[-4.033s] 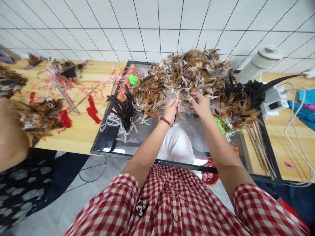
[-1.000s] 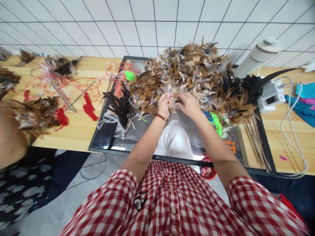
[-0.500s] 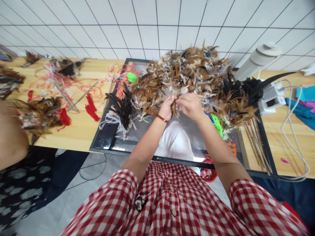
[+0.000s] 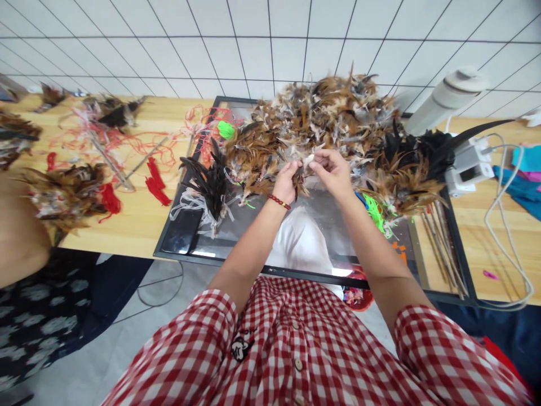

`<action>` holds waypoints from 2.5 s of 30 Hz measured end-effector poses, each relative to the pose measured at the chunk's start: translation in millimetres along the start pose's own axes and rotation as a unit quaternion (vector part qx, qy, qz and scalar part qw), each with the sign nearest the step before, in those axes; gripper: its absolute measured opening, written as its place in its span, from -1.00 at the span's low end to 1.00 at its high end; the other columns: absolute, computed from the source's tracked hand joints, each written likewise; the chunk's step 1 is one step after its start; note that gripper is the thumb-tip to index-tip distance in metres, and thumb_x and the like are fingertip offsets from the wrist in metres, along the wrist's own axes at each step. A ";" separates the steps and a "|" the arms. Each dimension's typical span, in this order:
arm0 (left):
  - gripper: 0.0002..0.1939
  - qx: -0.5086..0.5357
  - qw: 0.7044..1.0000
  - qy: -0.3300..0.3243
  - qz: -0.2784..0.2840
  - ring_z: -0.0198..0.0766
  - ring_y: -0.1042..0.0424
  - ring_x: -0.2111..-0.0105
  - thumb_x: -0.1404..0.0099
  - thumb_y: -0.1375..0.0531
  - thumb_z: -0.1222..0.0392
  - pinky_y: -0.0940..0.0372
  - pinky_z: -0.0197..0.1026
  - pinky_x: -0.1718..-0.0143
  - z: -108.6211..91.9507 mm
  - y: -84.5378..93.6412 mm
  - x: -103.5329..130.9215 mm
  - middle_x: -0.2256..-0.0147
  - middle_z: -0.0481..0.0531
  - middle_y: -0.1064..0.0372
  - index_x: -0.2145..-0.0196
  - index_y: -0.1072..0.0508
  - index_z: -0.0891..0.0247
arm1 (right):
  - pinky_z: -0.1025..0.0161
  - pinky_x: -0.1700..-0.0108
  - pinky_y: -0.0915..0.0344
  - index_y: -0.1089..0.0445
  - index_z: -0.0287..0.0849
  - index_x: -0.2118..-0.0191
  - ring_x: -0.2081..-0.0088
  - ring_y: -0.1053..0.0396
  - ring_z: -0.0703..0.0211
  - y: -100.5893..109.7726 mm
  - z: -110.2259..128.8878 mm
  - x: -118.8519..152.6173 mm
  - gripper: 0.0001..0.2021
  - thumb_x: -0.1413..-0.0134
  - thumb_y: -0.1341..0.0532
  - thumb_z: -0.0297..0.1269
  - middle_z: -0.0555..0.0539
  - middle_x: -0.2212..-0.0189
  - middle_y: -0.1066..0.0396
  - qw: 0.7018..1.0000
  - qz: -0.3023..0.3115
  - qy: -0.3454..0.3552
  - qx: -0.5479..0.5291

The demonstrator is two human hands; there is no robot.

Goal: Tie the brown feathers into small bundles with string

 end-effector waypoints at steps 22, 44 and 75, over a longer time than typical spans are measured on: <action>-0.80 -0.063 0.997 -0.026 0.026 -0.48 -0.34 0.58 -0.30 -0.34 0.24 -0.31 -0.38 0.42 9.5 -8.7 -0.4 0.56 -0.16 -0.38 0.43 -0.42 0.29 | 0.26 0.46 -0.34 -0.54 -0.13 0.39 0.57 -0.37 0.26 -12.3 8.8 1.0 -0.65 0.08 -0.47 0.07 0.03 0.58 -0.46 0.976 0.086 -0.107 -0.170; -0.72 -0.127 0.985 -0.034 0.108 -0.53 -0.11 0.63 -0.25 -0.41 0.18 0.06 -0.41 0.59 7.3 -20.0 8.4 0.63 -0.16 -0.21 0.49 -0.43 0.32 | 0.23 0.29 -0.32 -0.65 -0.09 0.17 0.40 -0.33 0.24 5.0 -6.8 -10.2 -0.62 0.09 -0.46 0.02 0.00 0.39 -0.51 0.989 0.108 -0.022 -0.096; -0.73 -0.122 0.991 -0.014 0.060 -0.54 -0.11 0.67 -0.42 -0.24 0.18 0.02 -0.41 0.62 5.6 -18.0 11.3 0.61 -0.16 -0.24 0.44 -0.40 0.30 | 0.23 0.44 -0.20 -0.41 -0.10 0.42 0.54 -0.18 0.30 34.9 2.7 -15.4 -0.53 0.04 -0.40 0.24 0.03 0.53 -0.36 0.983 0.081 -0.067 -0.152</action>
Point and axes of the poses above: each hand's wrist, its own x-axis away from the middle knuckle, its own y-axis out of the back of the hand, z = x × y, the point moved 9 cm from there along -x, towards the middle knuckle
